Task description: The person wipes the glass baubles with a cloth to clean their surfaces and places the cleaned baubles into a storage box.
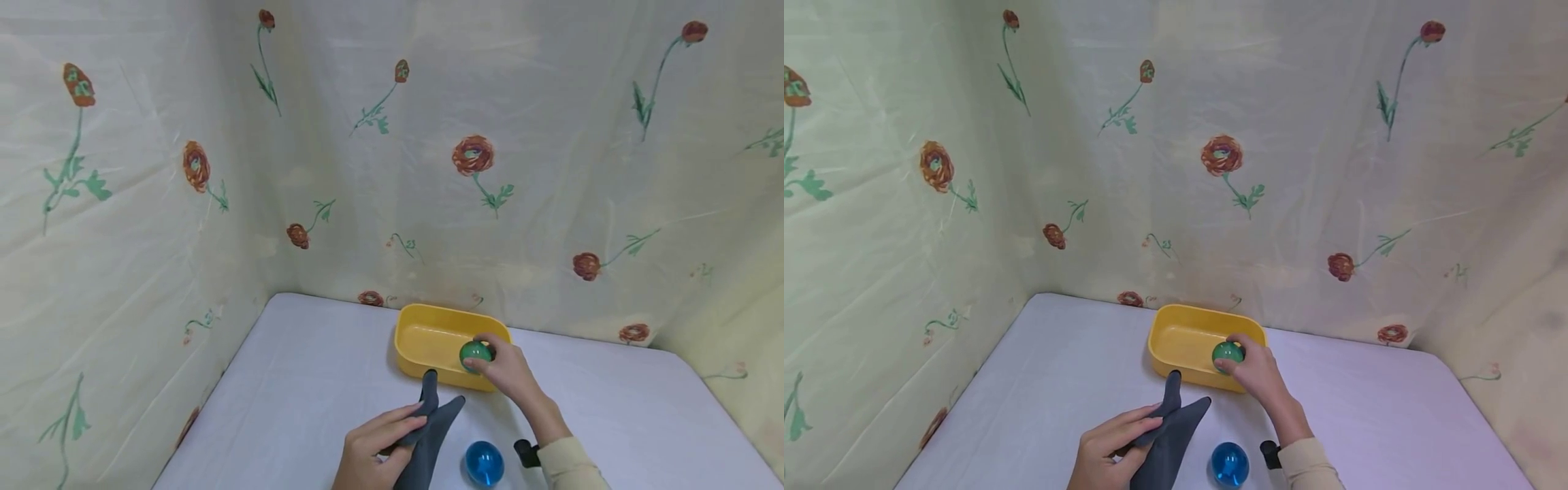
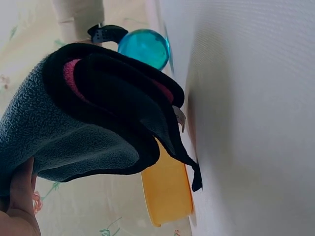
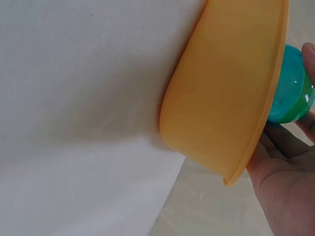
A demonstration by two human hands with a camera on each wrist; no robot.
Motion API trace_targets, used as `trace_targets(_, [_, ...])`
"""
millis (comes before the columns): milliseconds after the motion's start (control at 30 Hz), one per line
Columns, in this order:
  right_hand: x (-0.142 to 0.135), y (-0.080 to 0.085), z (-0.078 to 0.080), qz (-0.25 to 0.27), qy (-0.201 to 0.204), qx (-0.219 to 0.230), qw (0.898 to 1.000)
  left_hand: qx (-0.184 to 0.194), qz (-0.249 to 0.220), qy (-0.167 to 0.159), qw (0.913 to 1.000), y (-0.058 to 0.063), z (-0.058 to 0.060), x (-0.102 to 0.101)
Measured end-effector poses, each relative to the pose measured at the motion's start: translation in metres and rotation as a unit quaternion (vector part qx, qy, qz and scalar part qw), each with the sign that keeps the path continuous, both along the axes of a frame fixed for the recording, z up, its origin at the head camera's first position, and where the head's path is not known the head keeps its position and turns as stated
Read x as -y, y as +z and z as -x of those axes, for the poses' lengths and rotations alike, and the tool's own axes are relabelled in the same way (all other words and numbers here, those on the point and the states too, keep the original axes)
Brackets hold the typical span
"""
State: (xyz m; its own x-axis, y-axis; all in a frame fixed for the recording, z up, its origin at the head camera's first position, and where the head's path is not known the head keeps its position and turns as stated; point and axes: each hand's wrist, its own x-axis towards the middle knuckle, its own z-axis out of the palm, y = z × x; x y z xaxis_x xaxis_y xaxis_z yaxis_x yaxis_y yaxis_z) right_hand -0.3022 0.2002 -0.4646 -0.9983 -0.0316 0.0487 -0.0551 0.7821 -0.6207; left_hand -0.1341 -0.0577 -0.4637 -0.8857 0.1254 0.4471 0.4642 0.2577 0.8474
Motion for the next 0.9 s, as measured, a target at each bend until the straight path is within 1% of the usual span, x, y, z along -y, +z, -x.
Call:
trace_targets(200, [-0.001, -0.007, 0.003, -0.008, 0.012, 0.004, 1.0, 0.008, 0.004, -0.001, 1.0, 0.0, 0.001, 0.001])
trace_targets(400, [0.002, -0.008, 0.007, -0.022, 0.014, 0.012, 1.0, 0.026, 0.009, 0.001, 0.9996, 0.003, 0.0, 0.001])
trace_targets(633, [0.003, -0.008, 0.01, -0.049, 0.007, 0.017, 0.999, 0.019, 0.01, 0.003, 0.9998, 0.002, 0.001, 0.0])
trace_targets(900, [0.007, -0.009, 0.012, -0.06, 0.003, 0.026, 0.998, 0.017, 0.01, 0.001, 0.9998, 0.001, 0.001, 0.002])
